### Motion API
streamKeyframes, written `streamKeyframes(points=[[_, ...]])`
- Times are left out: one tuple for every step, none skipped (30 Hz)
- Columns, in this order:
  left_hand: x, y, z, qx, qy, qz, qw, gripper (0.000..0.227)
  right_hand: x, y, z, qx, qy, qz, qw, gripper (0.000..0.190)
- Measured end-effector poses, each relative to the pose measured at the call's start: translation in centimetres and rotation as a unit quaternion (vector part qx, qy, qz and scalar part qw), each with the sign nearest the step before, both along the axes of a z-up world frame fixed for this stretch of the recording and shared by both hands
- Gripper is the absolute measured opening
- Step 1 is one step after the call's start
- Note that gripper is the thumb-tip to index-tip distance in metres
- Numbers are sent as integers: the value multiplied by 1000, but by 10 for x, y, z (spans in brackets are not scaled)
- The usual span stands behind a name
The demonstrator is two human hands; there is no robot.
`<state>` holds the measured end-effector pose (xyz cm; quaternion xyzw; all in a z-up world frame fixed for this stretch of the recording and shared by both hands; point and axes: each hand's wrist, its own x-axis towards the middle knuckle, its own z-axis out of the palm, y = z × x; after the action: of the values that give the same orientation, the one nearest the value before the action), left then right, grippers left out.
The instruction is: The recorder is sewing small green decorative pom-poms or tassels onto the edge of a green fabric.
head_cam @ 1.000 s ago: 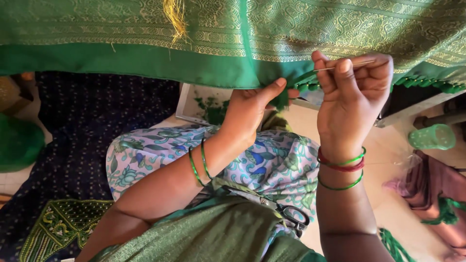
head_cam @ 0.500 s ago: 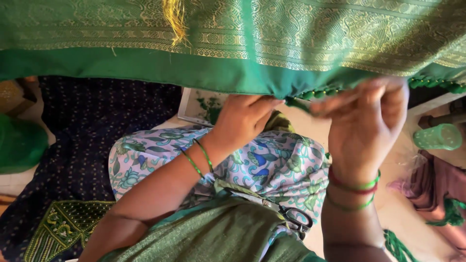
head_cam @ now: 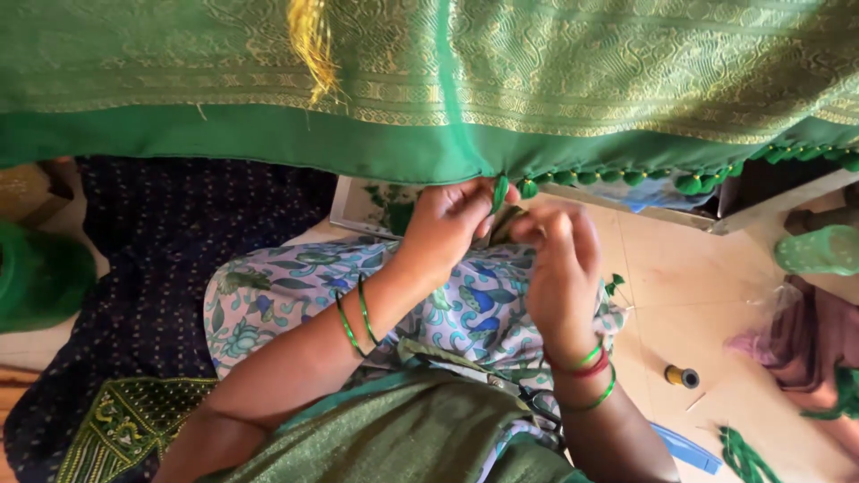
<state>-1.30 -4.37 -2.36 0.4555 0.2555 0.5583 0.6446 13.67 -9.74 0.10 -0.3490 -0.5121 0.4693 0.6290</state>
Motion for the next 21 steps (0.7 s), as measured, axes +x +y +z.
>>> streamKeyframes(points=[[1, 1, -6, -5, -12, -1, 1000, 22, 4, 10, -4, -74, 30, -14, 997, 30], [2, 0, -2, -7, -13, 0, 1000, 22, -3, 16, 8, -75, 29, -12, 997, 30], [2, -2, 3, -80, -49, -3, 996, 20, -10, 22, 19, -110, 87, 64, 988, 30], [3, -3, 7, -153, -84, -8, 985, 18, -16, 27, 30, -143, 145, 139, 969, 30], [6, -5, 4, -154, -85, -8, 984, 18, -20, 32, 31, -145, 145, 138, 969, 30], [8, -7, 2, -98, -28, 36, 994, 19, -24, 38, 32, -151, 160, 150, 964, 29], [10, -8, -1, -42, 31, 79, 995, 22, -28, 44, 33, -158, 176, 161, 958, 28], [6, -10, 4, -46, 32, 83, 995, 22, -29, 44, 34, -162, 176, 165, 957, 28], [1, -11, 8, 2, 133, 139, 981, 19, -30, 45, 34, -161, 165, 126, 965, 20], [-4, -15, 11, 46, 233, 191, 952, 20, -32, 44, 32, -164, 154, 88, 970, 13], [-9, -14, 15, 38, 236, 193, 952, 20, -37, 43, 34, -172, 155, 91, 969, 13], [-12, -16, 17, 92, 202, 205, 953, 21, -40, 37, 35, -127, 157, 53, 978, 13], [-15, -19, 19, 147, 167, 216, 951, 24, -43, 33, 35, -80, 157, 16, 984, 14], [-17, -20, 26, 132, 169, 213, 953, 24, -38, 28, 27, -95, 156, 13, 983, 14], [-19, -21, 34, 150, 127, 163, 967, 27, -33, 23, 20, -81, 160, 18, 984, 16], [-21, -17, 44, 175, 82, 112, 975, 30, -29, 22, 14, -59, 165, 24, 984, 19], [-19, -10, 45, 169, 82, 110, 976, 30, -22, 24, -1, -64, 164, 21, 984, 19], [-15, -5, 45, 142, 73, 73, 984, 27, -12, 23, -17, -10, 152, 45, 987, 26], [-11, 0, 45, 115, 63, 36, 991, 24, -3, 23, -33, 45, 137, 67, 987, 39], [-11, 1, 48, 110, 61, 32, 992, 24, -4, 17, -22, 40, 136, 63, 988, 39], [-10, 2, 52, 72, 56, 14, 996, 22, -4, 12, -12, 20, 81, 49, 995, 27]])
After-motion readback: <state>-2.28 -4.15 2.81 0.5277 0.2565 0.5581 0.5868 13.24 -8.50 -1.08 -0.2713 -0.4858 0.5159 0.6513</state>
